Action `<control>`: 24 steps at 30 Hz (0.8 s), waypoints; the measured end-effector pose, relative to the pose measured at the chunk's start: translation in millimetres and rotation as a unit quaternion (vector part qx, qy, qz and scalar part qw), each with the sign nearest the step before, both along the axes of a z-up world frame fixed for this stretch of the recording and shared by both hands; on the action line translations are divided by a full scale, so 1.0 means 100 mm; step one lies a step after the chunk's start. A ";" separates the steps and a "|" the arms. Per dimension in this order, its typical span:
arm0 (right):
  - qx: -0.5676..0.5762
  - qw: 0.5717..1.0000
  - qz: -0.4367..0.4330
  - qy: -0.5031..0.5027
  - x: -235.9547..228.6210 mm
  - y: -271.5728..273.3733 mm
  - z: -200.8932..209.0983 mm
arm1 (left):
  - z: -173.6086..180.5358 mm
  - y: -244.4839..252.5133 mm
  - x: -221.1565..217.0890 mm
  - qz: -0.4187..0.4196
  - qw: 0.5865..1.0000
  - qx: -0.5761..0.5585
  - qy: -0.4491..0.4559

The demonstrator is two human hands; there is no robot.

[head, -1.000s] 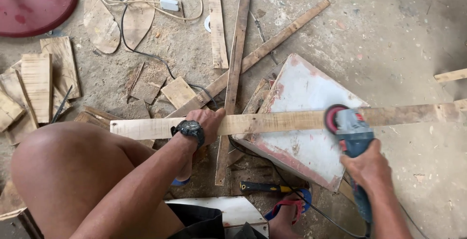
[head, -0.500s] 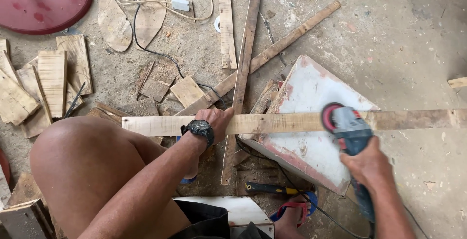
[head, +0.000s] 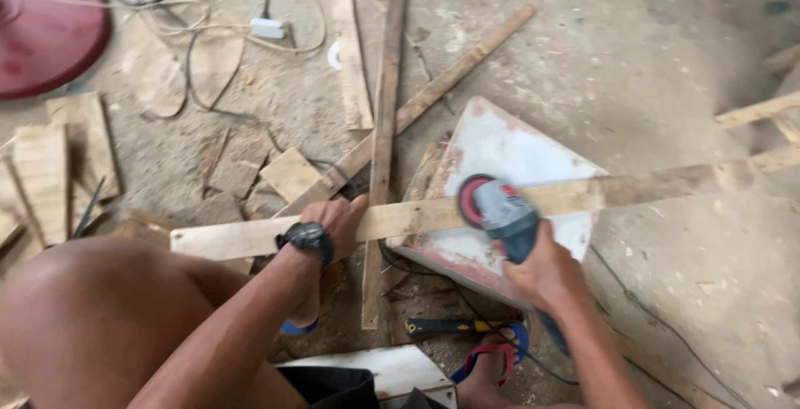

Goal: Using a power angle grinder with a sanding attachment to smooth the surface of a wooden plank on the floor.

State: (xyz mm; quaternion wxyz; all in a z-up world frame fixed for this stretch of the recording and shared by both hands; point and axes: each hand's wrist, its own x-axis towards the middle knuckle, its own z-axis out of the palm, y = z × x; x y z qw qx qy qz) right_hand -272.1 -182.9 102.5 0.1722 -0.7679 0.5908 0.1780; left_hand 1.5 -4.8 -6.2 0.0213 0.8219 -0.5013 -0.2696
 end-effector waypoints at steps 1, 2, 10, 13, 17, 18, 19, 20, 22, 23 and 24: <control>0.019 0.999 0.026 -0.006 0.02 0.00 -0.13 | 0.00 0.04 0.00 0.009 1.000 0.019 -0.006; 0.016 1.000 0.021 -0.005 -0.03 -0.04 -0.11 | -0.02 0.03 0.00 0.004 1.000 0.015 -0.006; -0.042 0.986 -0.155 -0.052 -0.86 -0.74 0.04 | -0.03 0.11 0.29 -0.034 0.996 0.087 -0.009; -0.021 0.965 -0.232 -0.120 -1.05 -0.75 0.16 | 0.44 0.31 0.51 -0.061 0.989 0.127 -0.046; -0.053 0.896 -0.317 -0.306 -1.32 -0.64 0.09 | 0.34 0.55 0.80 -0.075 0.982 0.169 -0.050; -0.040 0.858 -0.338 -0.384 -1.40 -0.62 0.06 | 0.24 0.58 0.85 -0.076 0.978 0.189 -0.031; -0.028 0.814 -0.355 -0.459 -1.46 -0.62 0.05 | 0.13 0.60 0.90 -0.076 0.975 0.208 -0.011; -0.031 0.812 -0.358 -0.461 -1.49 -0.54 0.10 | 0.26 0.55 0.82 -0.080 0.975 0.207 -0.013; -0.025 0.763 -0.404 -0.504 -1.54 -0.40 0.18 | 0.48 0.46 0.65 -0.111 0.975 0.193 -0.020; -0.028 0.761 -0.407 -0.504 -1.66 -0.32 0.12 | 0.49 0.39 0.59 -0.115 0.974 0.193 -0.021; -0.024 0.729 -0.392 -0.561 -1.77 -0.23 0.07 | 0.51 0.31 0.54 -0.114 0.979 0.169 0.006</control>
